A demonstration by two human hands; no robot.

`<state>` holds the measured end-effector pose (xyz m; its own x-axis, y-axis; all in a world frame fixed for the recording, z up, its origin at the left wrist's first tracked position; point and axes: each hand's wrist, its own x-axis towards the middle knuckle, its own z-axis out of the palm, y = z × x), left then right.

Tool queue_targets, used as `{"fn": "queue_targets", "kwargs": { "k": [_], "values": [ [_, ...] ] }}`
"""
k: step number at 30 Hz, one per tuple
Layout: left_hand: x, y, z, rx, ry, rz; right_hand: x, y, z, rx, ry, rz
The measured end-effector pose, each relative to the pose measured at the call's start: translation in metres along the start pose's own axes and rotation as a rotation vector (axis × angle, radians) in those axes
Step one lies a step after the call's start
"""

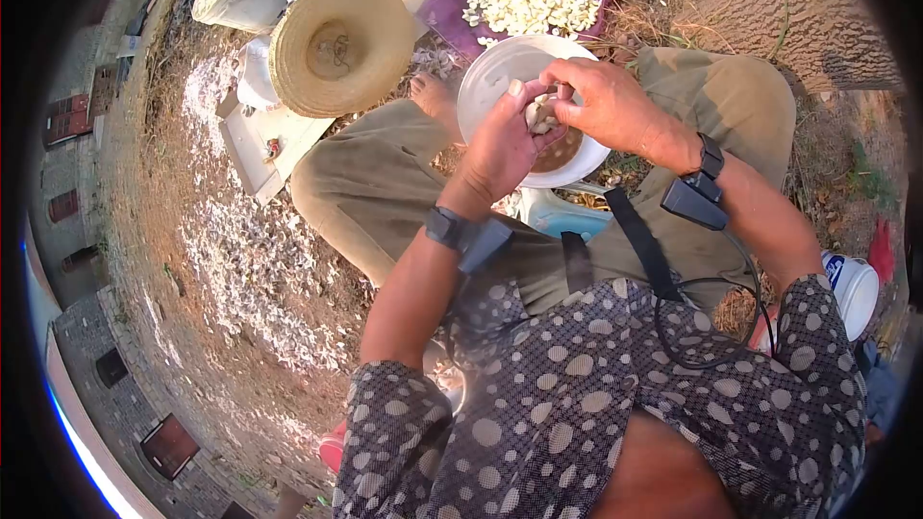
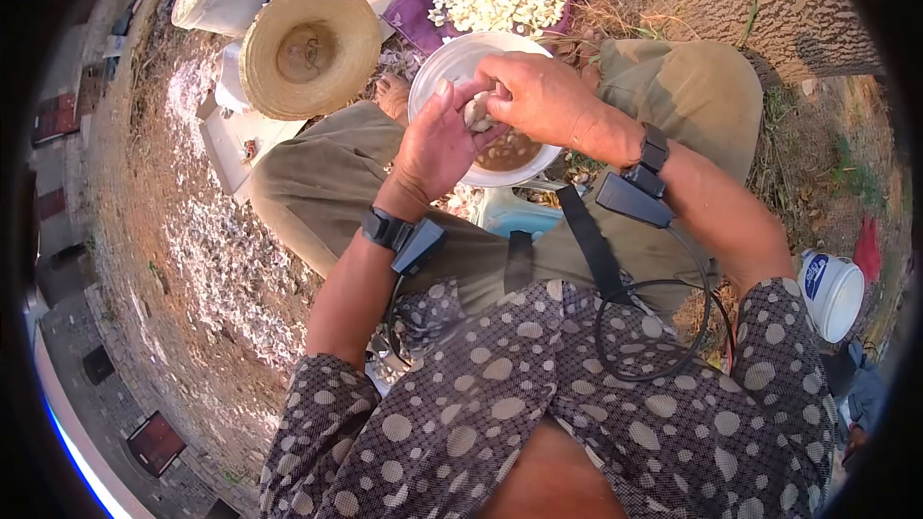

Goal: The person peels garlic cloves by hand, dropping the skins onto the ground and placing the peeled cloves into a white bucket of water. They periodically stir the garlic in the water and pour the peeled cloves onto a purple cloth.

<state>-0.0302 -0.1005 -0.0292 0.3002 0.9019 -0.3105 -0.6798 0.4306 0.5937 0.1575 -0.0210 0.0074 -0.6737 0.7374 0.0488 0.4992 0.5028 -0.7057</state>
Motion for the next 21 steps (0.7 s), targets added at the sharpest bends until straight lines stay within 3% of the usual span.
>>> {"fn": "queue_targets", "kwargs": {
  "k": [3, 4, 14, 17, 21],
  "values": [
    [0.000, -0.001, 0.000, 0.004, -0.006, 0.027, -0.003, 0.001, 0.018, -0.116, 0.049, -0.083],
    [0.001, -0.001, -0.001, 0.001, -0.010, 0.032, -0.003, -0.004, 0.015, -0.161, -0.021, -0.039],
    [0.030, -0.016, -0.029, 0.118, 0.078, 0.043, 0.004, 0.029, 0.028, -0.037, 0.181, -0.187],
    [0.025, -0.011, -0.026, 0.413, 0.188, -0.040, 0.004, 0.026, 0.021, 0.086, 0.094, 0.039],
    [0.025, -0.009, -0.021, 0.582, 0.229, -0.029, -0.002, 0.027, 0.017, 0.027, 0.101, 0.108]
  ]
}}
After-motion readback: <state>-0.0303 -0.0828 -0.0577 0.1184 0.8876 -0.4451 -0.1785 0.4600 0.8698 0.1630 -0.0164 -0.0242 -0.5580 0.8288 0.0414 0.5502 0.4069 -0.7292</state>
